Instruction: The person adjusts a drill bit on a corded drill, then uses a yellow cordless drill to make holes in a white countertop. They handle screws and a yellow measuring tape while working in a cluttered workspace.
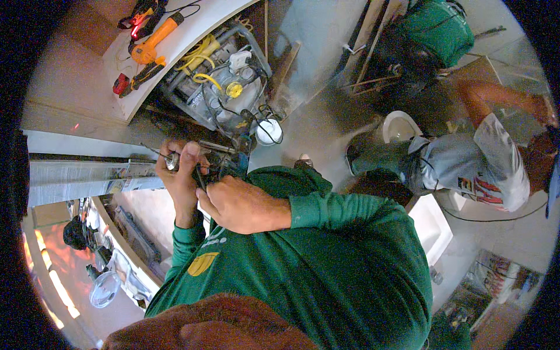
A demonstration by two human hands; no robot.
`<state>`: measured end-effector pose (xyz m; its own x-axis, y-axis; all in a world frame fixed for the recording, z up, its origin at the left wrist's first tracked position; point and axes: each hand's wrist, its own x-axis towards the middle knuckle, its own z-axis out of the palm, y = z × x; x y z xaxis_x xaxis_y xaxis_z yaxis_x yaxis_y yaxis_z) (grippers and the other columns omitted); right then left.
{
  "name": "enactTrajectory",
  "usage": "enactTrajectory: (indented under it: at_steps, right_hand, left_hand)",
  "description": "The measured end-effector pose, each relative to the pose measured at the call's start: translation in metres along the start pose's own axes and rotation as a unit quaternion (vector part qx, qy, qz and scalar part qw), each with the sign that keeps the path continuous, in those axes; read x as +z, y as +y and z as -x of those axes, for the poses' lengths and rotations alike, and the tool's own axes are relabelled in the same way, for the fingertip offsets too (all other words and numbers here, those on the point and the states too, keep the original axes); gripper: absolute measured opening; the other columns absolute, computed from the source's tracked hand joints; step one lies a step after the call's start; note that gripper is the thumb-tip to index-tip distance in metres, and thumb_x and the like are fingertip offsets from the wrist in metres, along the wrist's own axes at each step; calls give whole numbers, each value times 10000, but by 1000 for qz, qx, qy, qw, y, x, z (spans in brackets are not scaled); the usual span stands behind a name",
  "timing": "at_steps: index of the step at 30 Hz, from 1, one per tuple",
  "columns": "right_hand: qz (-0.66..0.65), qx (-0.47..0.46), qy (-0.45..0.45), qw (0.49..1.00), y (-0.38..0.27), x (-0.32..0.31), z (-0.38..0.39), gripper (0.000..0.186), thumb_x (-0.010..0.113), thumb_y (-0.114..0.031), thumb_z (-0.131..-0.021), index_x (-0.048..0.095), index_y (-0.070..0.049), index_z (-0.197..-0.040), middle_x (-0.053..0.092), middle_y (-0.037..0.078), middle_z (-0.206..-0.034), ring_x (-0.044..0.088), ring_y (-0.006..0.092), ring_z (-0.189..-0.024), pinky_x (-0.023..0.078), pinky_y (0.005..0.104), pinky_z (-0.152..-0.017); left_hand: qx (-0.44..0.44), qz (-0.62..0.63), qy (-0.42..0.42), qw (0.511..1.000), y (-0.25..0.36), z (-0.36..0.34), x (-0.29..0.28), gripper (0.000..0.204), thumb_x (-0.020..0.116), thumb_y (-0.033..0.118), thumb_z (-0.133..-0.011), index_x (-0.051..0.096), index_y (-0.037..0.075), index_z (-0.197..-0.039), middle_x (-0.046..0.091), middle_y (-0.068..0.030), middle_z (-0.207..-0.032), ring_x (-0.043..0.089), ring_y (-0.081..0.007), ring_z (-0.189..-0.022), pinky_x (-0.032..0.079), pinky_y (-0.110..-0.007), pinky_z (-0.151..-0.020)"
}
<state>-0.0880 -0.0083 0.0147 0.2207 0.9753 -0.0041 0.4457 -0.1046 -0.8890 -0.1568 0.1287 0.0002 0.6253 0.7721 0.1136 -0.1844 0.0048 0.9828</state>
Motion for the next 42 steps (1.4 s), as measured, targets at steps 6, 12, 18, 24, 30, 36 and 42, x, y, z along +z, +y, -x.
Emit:
enactTrajectory:
  at_steps: [6, 12, 18, 24, 30, 36, 42]
  right_hand:
    - [6, -47, 47, 998, 11, -20, 3, 497, 480, -302, -1071, 568, 52, -733, 561, 316, -653, 583, 538, -636, 453, 619, -617]
    - [-6, -114, 147, 983, -7, -28, 14, 292, 609, -183, -1021, 556, 13, -812, 557, 253, -641, 577, 453, -545, 424, 548, -525]
    - [-53, -110, 309, 943, 6, -95, 1, 378, 607, -138, -1017, 466, -46, -678, 473, 154, -572, 487, 326, -489, 339, 464, -470]
    - [33, 64, 239, 968, 74, -283, -104, 372, 522, -331, -1046, 608, -7, -885, 563, 210, -696, 585, 309, -604, 433, 491, -573]
    - [73, 40, 93, 992, 152, -397, -225, 490, 584, -409, -997, 560, -31, -684, 515, 15, -599, 480, 148, -475, 406, 334, -448]
    - [-119, 86, -35, 989, 187, -440, -334, 473, 520, -450, -1058, 515, -130, -710, 401, -22, -577, 350, 132, -462, 318, 335, -459]
    - [-207, 51, -74, 974, 206, -416, -393, 640, 464, -639, -1036, 700, -45, -1002, 675, 99, -838, 635, 233, -749, 521, 383, -722]
  left_hand:
    - [-12, 34, -50, 998, 15, -10, 17, 305, 819, 154, -878, 533, 62, -828, 552, 13, -778, 540, -71, -599, 426, -221, -536]
    - [164, -76, -85, 980, 21, -36, 31, 268, 740, 224, -931, 540, 49, -900, 569, 0, -800, 566, -94, -651, 451, -228, -572]
    - [66, 114, -111, 985, 42, -98, 58, 627, 456, 676, -1011, 445, 59, -903, 534, -76, -748, 554, -174, -543, 498, -301, -513]
    - [19, 182, -147, 972, 86, -175, 97, 697, 364, 783, -979, 464, 95, -928, 507, -34, -706, 525, -154, -506, 505, -312, -545]
    - [-31, 190, -161, 968, 111, -282, 147, 697, 428, 837, -909, 480, 144, -849, 513, 4, -687, 535, -126, -521, 517, -338, -552]
    - [0, 203, -66, 977, 128, -341, 163, 640, 503, 789, -912, 510, 150, -870, 508, 22, -675, 523, -113, -538, 528, -328, -576]
    - [-29, 211, 12, 977, 138, -411, 130, 634, 518, 726, -951, 479, 101, -852, 524, -41, -685, 534, -171, -585, 528, -369, -600]
